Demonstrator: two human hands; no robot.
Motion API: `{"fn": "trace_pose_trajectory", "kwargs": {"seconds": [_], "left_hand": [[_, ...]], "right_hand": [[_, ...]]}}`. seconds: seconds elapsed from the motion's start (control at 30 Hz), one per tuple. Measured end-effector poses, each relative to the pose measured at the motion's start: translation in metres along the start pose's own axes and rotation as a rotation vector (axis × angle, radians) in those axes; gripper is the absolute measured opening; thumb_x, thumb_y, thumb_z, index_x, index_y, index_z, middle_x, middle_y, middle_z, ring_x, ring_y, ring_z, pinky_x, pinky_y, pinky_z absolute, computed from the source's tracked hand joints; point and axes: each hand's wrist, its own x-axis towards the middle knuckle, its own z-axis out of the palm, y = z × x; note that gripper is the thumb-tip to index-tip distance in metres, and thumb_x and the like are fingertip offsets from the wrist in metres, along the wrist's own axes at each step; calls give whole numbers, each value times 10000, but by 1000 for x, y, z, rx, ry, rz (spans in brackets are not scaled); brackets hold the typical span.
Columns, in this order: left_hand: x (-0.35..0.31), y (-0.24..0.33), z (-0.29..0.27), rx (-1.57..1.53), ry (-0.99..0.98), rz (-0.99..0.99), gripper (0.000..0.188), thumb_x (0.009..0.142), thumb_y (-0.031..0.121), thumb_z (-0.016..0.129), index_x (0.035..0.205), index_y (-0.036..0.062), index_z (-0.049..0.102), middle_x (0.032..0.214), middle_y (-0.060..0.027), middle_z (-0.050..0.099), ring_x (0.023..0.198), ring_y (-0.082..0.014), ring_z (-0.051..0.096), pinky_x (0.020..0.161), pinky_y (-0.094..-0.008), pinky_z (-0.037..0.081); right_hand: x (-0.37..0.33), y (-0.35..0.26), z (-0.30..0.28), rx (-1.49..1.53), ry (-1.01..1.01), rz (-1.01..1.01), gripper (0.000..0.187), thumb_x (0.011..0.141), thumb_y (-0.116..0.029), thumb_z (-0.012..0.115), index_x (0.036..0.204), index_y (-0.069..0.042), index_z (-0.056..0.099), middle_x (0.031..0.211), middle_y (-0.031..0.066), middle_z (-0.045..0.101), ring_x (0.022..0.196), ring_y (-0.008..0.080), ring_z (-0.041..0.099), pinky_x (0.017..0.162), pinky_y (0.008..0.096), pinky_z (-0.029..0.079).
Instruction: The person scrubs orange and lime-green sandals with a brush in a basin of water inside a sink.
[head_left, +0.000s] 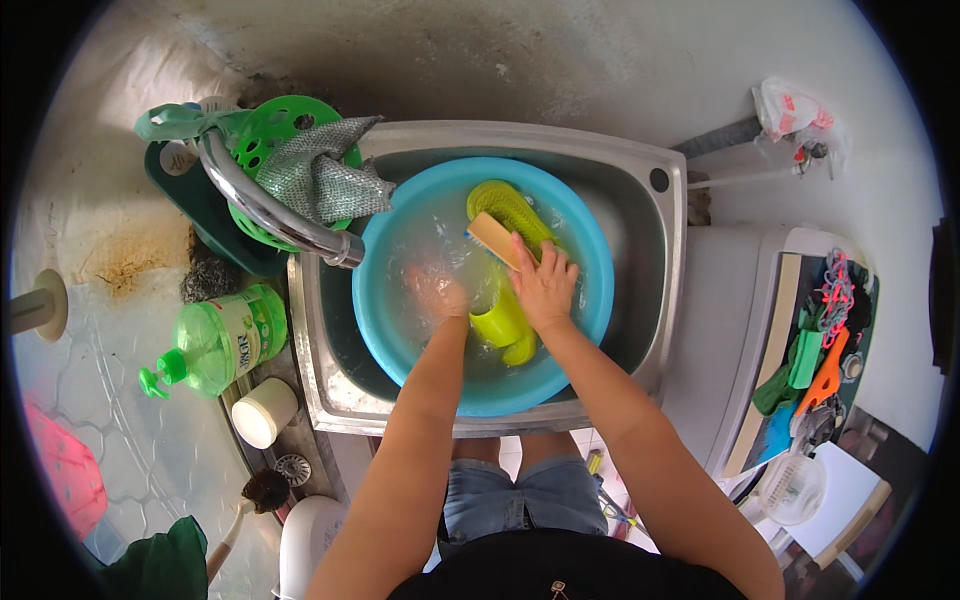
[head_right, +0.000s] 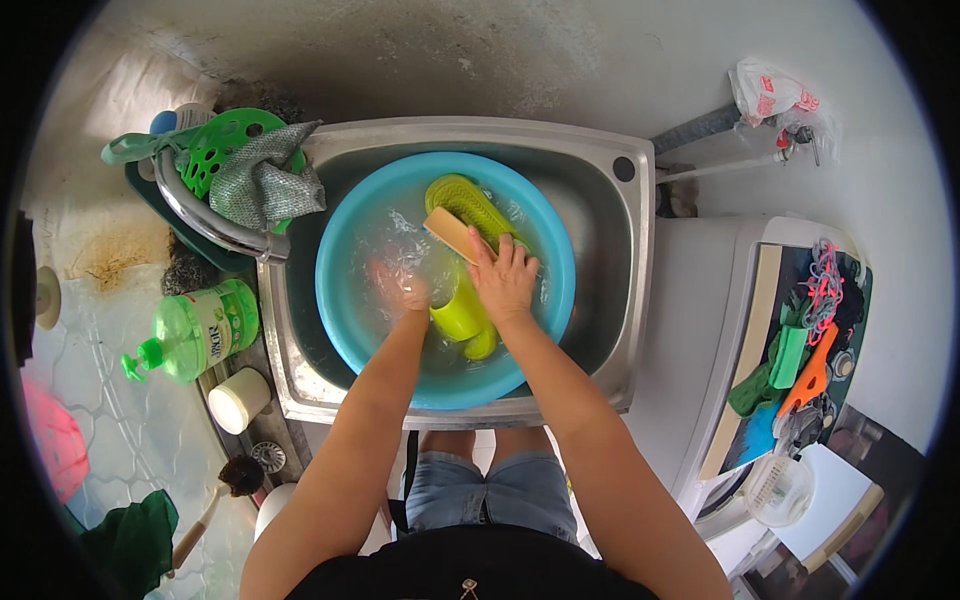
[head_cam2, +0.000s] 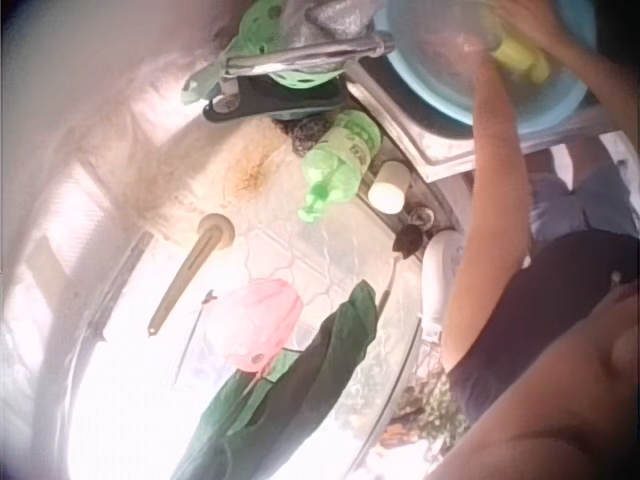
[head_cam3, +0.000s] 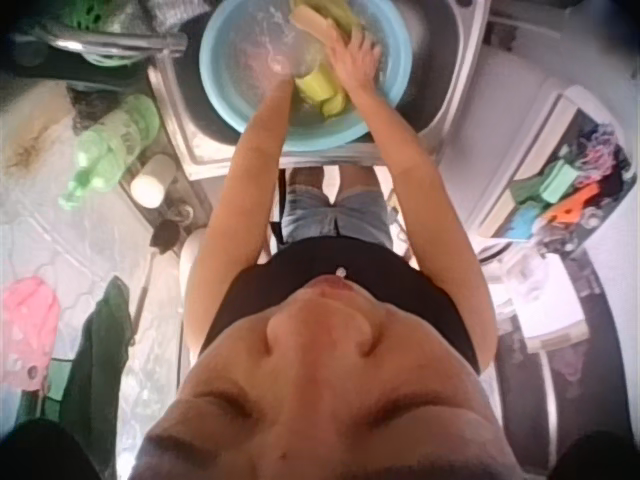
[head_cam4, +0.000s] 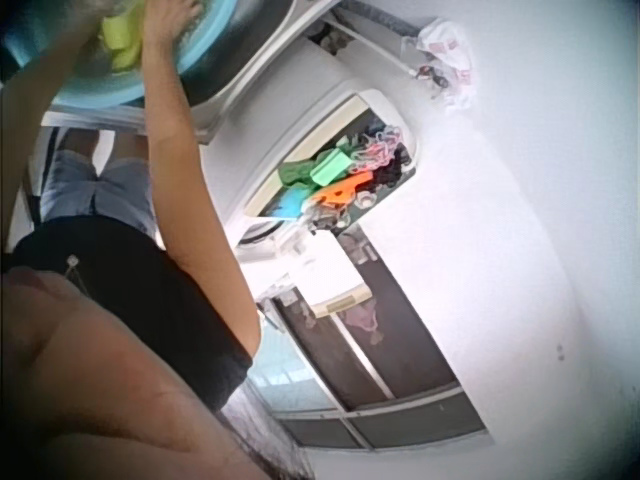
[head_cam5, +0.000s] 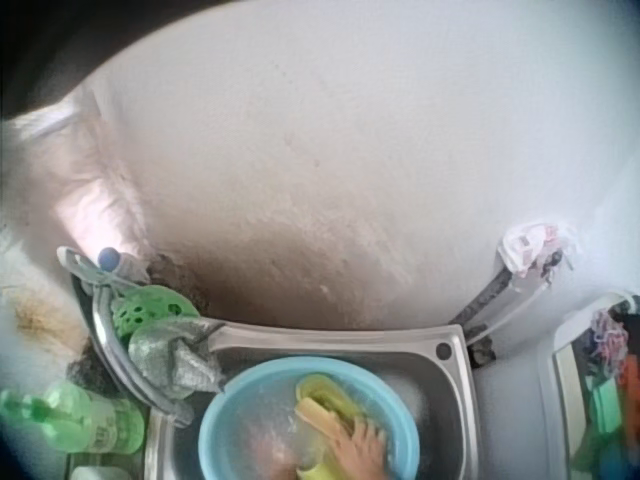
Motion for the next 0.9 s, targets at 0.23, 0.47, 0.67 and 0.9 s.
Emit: {"fn": "trace_pose_trajectory", "kwargs": {"seconds": [0.23,0.47,0.67,0.9], "left_hand": [[2,30,-54,340,-157,-18,620,857,362,582,1404,151,380,1328,-218,453,1190,-347,505,976,-464,427],[-5,48,-143,123,-275,45,763,803,285,681,1431,134,275,1015,-224,659,927,-377,655,823,-461,507],[-12,62,-173,-73,-141,178,555,915,291,580,1408,157,360,1205,-192,566,1077,-383,576,876,-452,483],[-13,41,-80,187,101,52,438,934,251,502,1360,188,421,1316,-186,395,1069,-419,520,892,-505,464]], "right_hand": [[4,-8,-10,10,54,-35,780,782,-382,701,1463,-321,325,1214,124,454,994,299,479,774,429,360],[2,-3,-4,168,-33,36,760,803,-306,691,1460,-354,312,1191,79,443,1025,266,490,787,421,376],[1,0,7,115,-39,39,758,797,-195,675,1455,-348,332,1171,77,435,1045,265,481,784,420,380],[5,-6,-10,188,-116,69,756,820,-265,634,1482,-340,276,1221,99,427,1065,286,466,794,437,370]]}}
